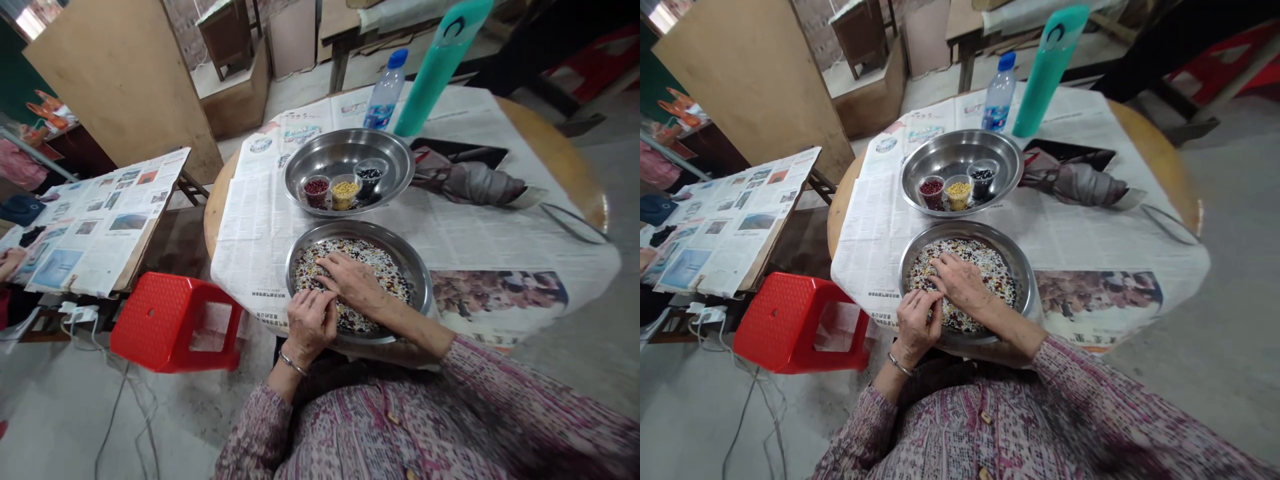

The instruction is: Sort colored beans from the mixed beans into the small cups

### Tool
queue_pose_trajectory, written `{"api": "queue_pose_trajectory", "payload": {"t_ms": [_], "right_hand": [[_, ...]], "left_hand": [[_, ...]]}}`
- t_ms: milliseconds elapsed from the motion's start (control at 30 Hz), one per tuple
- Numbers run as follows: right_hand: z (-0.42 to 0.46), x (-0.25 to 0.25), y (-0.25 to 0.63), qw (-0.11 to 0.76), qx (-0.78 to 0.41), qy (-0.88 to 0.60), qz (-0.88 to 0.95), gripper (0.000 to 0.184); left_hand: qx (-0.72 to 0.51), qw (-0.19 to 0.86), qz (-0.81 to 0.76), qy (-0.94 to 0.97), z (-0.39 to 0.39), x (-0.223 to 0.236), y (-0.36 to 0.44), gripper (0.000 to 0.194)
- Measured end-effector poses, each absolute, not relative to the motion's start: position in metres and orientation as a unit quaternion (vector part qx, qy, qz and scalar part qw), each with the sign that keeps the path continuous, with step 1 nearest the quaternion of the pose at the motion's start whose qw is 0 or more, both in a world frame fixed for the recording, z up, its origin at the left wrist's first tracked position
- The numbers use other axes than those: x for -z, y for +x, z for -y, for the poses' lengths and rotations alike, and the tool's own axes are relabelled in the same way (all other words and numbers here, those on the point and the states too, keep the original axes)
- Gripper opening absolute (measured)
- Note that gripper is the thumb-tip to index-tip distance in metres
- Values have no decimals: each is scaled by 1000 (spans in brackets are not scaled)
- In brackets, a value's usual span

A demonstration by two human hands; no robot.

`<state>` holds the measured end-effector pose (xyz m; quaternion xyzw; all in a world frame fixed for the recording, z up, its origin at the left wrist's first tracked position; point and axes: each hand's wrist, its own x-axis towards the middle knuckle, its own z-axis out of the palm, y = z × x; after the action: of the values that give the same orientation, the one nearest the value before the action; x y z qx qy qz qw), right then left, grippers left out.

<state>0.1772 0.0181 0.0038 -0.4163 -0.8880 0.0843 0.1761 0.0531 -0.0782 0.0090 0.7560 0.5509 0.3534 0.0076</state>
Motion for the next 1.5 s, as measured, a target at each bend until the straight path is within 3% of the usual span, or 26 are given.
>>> {"api": "queue_pose_trajectory", "payload": {"t_ms": [233, 867, 1500], "right_hand": [[-22, -3, 177, 182, -102, -423, 882, 30], [-27, -1, 178, 174, -240, -376, 878, 17], [-20, -20, 193, 307, -382, -425, 761, 16]], "left_hand": [[-351, 4, -553, 755, 79, -10, 54, 16], [-362, -8, -546, 756, 79, -8, 54, 14], [-333, 26, -561, 758, 79, -15, 54, 13]]}}
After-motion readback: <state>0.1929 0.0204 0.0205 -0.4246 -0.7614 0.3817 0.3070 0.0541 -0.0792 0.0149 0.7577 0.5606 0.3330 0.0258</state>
